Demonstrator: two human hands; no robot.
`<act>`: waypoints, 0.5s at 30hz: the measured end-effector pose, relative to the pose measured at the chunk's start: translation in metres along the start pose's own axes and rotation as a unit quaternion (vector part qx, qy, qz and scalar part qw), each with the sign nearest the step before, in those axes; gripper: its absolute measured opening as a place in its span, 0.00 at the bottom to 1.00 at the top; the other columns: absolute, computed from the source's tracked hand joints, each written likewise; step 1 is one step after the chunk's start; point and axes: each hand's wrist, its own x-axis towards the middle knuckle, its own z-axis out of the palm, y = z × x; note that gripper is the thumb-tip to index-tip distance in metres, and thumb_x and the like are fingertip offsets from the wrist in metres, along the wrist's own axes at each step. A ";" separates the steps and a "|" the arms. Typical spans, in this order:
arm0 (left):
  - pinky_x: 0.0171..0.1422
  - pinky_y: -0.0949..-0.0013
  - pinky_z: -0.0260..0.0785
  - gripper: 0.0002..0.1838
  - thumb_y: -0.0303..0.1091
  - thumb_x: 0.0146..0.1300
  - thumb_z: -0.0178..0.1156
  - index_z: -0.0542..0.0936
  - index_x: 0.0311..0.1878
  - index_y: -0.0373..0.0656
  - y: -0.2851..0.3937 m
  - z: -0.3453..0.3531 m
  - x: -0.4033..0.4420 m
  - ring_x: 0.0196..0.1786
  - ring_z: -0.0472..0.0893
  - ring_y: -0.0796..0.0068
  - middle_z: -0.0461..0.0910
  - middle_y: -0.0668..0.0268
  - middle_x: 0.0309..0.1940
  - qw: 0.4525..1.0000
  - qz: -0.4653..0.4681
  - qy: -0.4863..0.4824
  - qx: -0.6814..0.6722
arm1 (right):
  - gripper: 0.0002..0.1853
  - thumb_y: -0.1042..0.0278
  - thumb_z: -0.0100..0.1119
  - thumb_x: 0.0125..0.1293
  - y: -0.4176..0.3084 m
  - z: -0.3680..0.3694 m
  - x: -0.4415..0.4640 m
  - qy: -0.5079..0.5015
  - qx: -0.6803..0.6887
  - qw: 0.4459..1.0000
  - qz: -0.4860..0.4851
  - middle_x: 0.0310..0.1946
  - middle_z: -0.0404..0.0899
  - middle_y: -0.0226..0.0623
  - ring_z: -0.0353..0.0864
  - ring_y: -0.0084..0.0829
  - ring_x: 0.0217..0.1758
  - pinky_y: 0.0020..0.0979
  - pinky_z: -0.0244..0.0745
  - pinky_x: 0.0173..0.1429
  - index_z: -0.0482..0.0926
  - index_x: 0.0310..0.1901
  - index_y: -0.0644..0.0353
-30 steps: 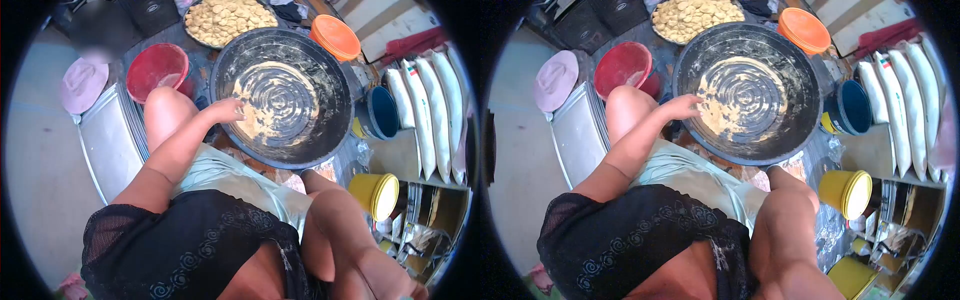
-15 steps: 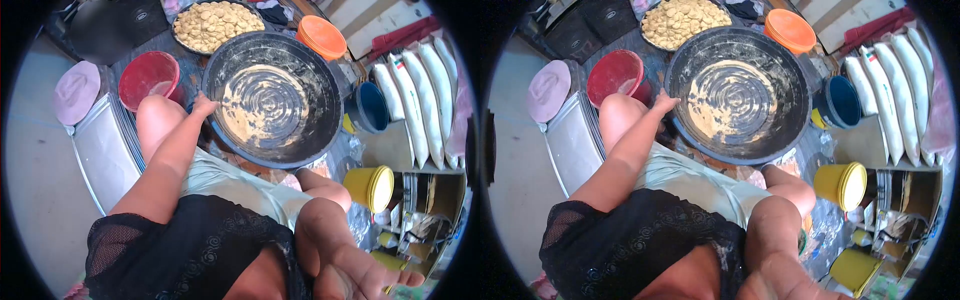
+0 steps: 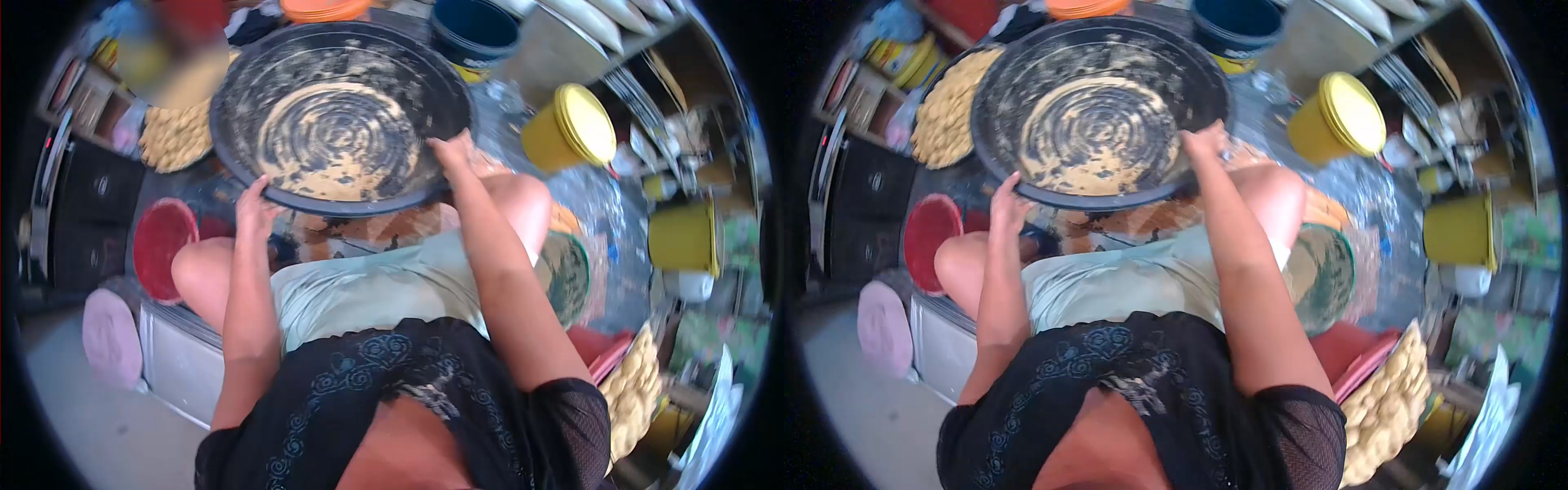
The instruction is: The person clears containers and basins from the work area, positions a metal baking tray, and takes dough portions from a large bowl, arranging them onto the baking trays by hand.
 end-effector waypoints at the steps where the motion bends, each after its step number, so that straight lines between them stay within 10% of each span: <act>1: 0.35 0.58 0.76 0.18 0.38 0.61 0.68 0.76 0.49 0.38 0.006 0.005 0.000 0.38 0.83 0.65 0.82 0.60 0.40 1.000 0.013 -0.006 0.007 | 0.60 0.56 0.76 0.44 -0.019 -0.003 -0.018 0.051 0.025 0.998 0.007 0.74 0.51 0.55 0.49 0.53 0.78 0.43 0.47 0.80 0.47 0.76 0.62; 3: 0.36 0.69 0.69 0.17 0.41 0.61 0.69 0.78 0.44 0.39 0.004 -0.003 0.020 0.33 0.79 0.72 0.81 0.63 0.38 0.993 0.076 0.054 0.072 | 0.55 0.62 0.75 0.47 -0.020 -0.029 -0.008 0.087 0.174 0.981 0.026 0.73 0.53 0.54 0.54 0.52 0.76 0.43 0.57 0.76 0.51 0.75 0.62; 5: 0.41 0.72 0.65 0.16 0.44 0.60 0.70 0.80 0.38 0.41 0.016 0.009 0.011 0.35 0.77 0.76 0.80 0.66 0.37 0.978 0.111 0.083 0.158 | 0.45 0.59 0.74 0.50 0.005 -0.073 0.052 -0.132 0.232 0.962 -0.065 0.71 0.58 0.55 0.69 0.47 0.67 0.44 0.70 0.65 0.65 0.70 0.62; 8: 0.44 0.69 0.65 0.18 0.47 0.58 0.71 0.80 0.36 0.42 0.013 0.013 0.005 0.39 0.76 0.78 0.79 0.69 0.36 0.976 0.106 0.098 0.163 | 0.41 0.46 0.74 0.51 -0.022 -0.200 -0.016 0.013 0.080 0.964 -0.253 0.60 0.77 0.49 0.81 0.41 0.53 0.39 0.76 0.56 0.73 0.65 0.57; 11: 0.46 0.67 0.64 0.19 0.48 0.57 0.71 0.81 0.41 0.44 0.008 0.001 0.017 0.41 0.76 0.76 0.80 0.70 0.38 0.974 0.084 0.121 0.172 | 0.41 0.53 0.75 0.52 0.069 -0.294 0.009 0.073 0.011 0.980 -0.185 0.62 0.75 0.52 0.79 0.38 0.60 0.37 0.74 0.60 0.72 0.65 0.65; 14: 0.47 0.64 0.62 0.19 0.48 0.59 0.70 0.81 0.46 0.45 0.001 -0.010 0.038 0.42 0.78 0.73 0.81 0.70 0.41 0.976 0.062 0.129 0.161 | 0.49 0.54 0.83 0.41 0.223 -0.336 0.024 -0.007 -0.304 0.951 -0.054 0.63 0.75 0.48 0.74 0.42 0.67 0.40 0.69 0.69 0.71 0.66 0.63; 15: 0.47 0.64 0.63 0.19 0.47 0.59 0.69 0.81 0.47 0.45 -0.002 -0.017 0.049 0.43 0.78 0.73 0.82 0.69 0.42 0.979 0.055 0.122 0.151 | 0.51 0.58 0.84 0.38 0.288 -0.331 0.026 -0.143 -0.205 0.968 0.003 0.63 0.76 0.45 0.73 0.43 0.68 0.41 0.69 0.69 0.70 0.68 0.54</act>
